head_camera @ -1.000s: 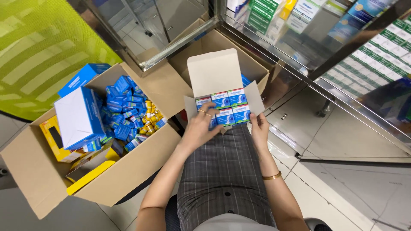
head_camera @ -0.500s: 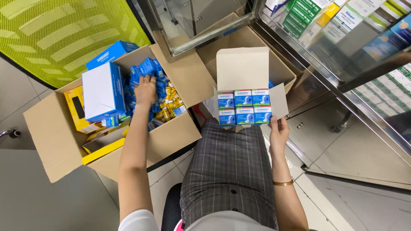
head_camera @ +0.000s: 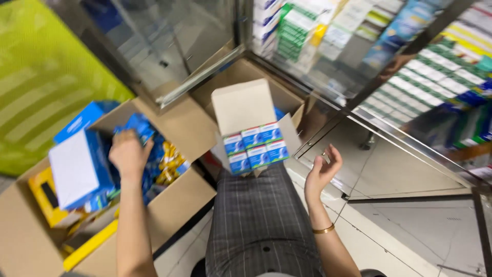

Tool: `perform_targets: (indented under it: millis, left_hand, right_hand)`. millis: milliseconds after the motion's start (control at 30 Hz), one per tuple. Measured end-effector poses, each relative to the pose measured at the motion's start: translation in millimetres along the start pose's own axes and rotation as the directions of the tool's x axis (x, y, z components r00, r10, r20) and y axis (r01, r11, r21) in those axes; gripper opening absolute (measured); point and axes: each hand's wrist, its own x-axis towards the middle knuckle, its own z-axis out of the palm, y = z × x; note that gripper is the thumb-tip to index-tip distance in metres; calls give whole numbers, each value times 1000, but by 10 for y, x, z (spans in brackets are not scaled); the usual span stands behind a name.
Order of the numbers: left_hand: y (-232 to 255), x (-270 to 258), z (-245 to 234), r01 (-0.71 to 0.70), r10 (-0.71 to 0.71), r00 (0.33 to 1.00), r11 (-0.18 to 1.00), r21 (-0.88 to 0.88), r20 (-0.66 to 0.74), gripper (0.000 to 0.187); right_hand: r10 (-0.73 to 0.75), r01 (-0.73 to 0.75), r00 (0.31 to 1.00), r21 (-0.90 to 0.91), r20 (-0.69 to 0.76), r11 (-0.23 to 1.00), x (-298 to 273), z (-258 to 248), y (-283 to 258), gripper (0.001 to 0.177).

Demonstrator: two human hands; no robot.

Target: The recorder is sorting and organizing small boxes of adhesive tape from a large shipping box into a smaller storage box.

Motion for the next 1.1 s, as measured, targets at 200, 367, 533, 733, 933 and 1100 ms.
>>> perform_targets:
  millis: [200,367,533,733,933,1100]
  left_hand:
    - [976,-55,-957,95,-340,930,589,-803,-138,39]
    - [1966,-266,-988,224,-253,940,-46,-974,228,36]
    - [2571,-417,-945,182,-102,970,-294,-938,220,35]
    - [2683,-465,-1074,289,-18,952,-268,-919,304,43]
    - [2558,-476,-980,310,-4,942,-377,-873,337,39]
    - [2406,-540,-751,385,-118,874,-423,-820,471,30]
  right_hand:
    - [-205,184,942,101,267,978,-143,281,-325,29]
    - [-26,-108,767,169,641,980,-267,721,-798,43]
    - [148,-557,599,276,787,783,-350,876,-828,48]
    - [242,-608,630,275,738,744,-237,794,-793,41]
    - [344,-697,544,185,765,692,-40,738,-890,45]
    - [379,-683,571,165,728,711,158,753,-690,39]
